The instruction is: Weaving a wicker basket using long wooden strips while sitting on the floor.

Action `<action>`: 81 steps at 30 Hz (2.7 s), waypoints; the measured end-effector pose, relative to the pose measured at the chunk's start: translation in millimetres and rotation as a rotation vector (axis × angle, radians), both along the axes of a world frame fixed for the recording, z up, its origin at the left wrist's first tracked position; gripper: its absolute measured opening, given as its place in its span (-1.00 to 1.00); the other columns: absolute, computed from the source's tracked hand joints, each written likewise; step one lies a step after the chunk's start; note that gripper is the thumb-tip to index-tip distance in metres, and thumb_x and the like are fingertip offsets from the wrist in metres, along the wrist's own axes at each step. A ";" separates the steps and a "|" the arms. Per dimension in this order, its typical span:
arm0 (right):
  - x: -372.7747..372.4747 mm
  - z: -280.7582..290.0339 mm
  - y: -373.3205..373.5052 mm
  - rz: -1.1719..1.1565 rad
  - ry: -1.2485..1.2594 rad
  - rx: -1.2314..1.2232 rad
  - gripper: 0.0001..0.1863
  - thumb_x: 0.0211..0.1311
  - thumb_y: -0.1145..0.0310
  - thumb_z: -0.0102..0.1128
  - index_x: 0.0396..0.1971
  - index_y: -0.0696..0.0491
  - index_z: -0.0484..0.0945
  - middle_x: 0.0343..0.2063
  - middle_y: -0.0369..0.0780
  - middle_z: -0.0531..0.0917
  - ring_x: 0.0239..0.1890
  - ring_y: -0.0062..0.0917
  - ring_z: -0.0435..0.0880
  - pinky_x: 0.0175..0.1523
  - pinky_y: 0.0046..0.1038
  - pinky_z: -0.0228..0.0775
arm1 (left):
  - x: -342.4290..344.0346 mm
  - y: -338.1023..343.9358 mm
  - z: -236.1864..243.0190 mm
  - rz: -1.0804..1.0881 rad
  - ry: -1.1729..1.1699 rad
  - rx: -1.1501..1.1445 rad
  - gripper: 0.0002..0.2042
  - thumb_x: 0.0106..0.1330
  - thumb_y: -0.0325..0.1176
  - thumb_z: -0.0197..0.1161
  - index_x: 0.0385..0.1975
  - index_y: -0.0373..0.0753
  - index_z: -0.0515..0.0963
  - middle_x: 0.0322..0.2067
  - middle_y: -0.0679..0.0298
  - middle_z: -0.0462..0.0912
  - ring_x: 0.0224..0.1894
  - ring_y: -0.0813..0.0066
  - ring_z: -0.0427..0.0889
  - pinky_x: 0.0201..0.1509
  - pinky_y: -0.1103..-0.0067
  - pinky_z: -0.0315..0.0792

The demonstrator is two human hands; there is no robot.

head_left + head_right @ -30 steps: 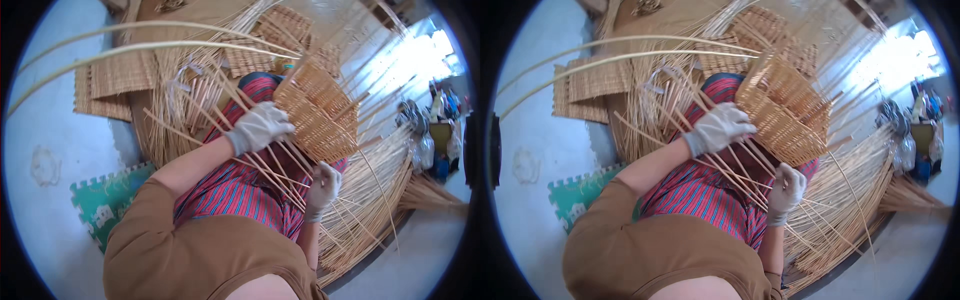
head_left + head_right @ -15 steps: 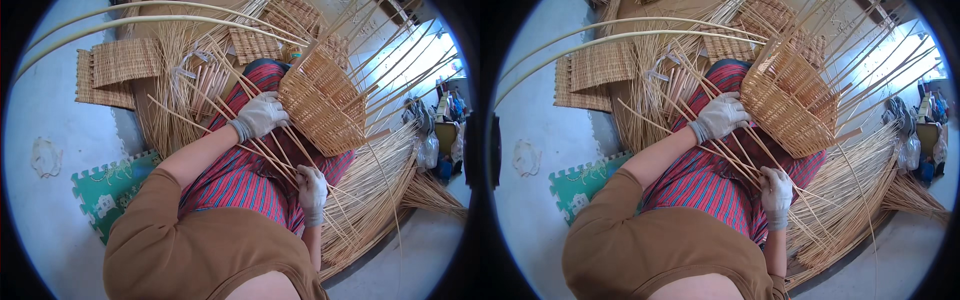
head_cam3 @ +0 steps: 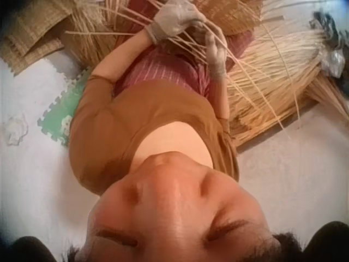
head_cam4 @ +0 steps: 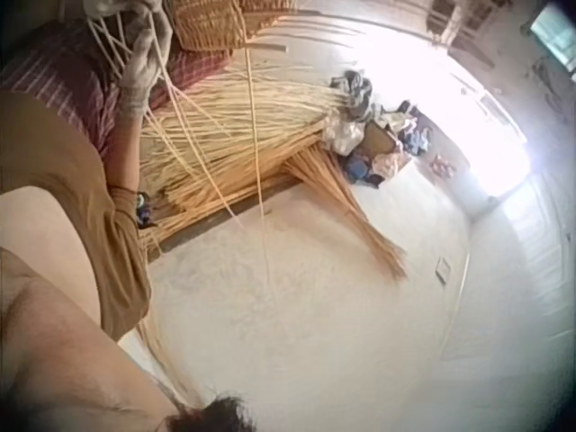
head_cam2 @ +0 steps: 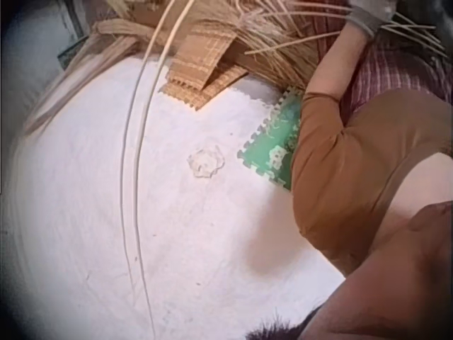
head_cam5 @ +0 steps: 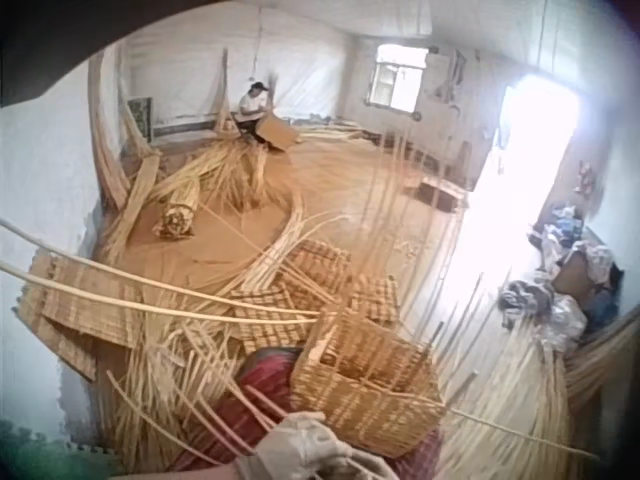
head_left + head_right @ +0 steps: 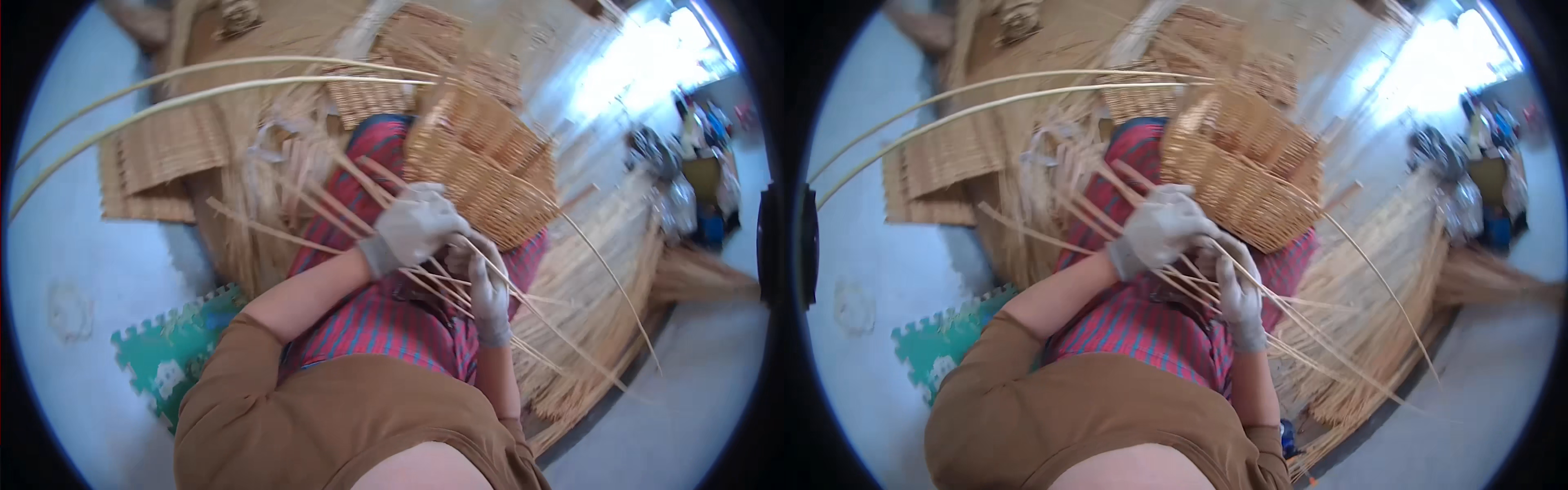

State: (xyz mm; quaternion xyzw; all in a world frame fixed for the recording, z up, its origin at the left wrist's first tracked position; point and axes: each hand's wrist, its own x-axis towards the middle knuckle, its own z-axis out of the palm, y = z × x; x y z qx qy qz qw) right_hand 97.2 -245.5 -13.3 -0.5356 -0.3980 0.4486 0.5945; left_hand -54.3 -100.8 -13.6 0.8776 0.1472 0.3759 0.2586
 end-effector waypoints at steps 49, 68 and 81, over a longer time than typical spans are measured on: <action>64.8 20.5 42.9 -0.614 -0.517 0.318 -0.88 0.59 0.29 -0.05 -0.05 -0.03 0.41 -0.33 -0.19 0.69 -0.69 -0.70 0.45 -0.64 -0.66 0.31 | 123.6 67.1 0.4 0.292 -0.033 -1.100 -0.62 0.26 -0.08 0.49 -0.36 -0.29 0.55 -0.54 0.32 0.62 -0.69 0.61 0.58 -0.65 0.64 0.43; 210.1 96.3 111.8 -0.618 -0.069 0.307 -0.52 0.46 0.52 -0.16 0.35 0.02 0.23 -0.38 -0.21 0.59 -0.31 -0.43 0.65 -0.04 -0.30 0.64 | 170.5 32.4 -5.4 0.080 0.306 -0.955 -0.79 0.46 -0.22 0.25 -0.13 -0.24 0.60 -0.45 0.30 0.67 -0.55 0.59 0.68 -0.50 0.61 0.52; 213.6 -25.3 40.4 -1.037 0.063 0.107 -0.79 0.64 0.32 -0.26 0.13 -0.03 0.27 -0.60 -0.35 0.40 -0.58 -0.64 0.47 -0.30 -0.35 0.65 | 190.5 12.5 -16.3 -0.014 0.205 0.184 -0.10 0.28 -0.08 0.33 0.56 0.00 -0.06 -0.35 0.25 0.69 -0.32 0.26 0.67 -0.13 0.32 0.43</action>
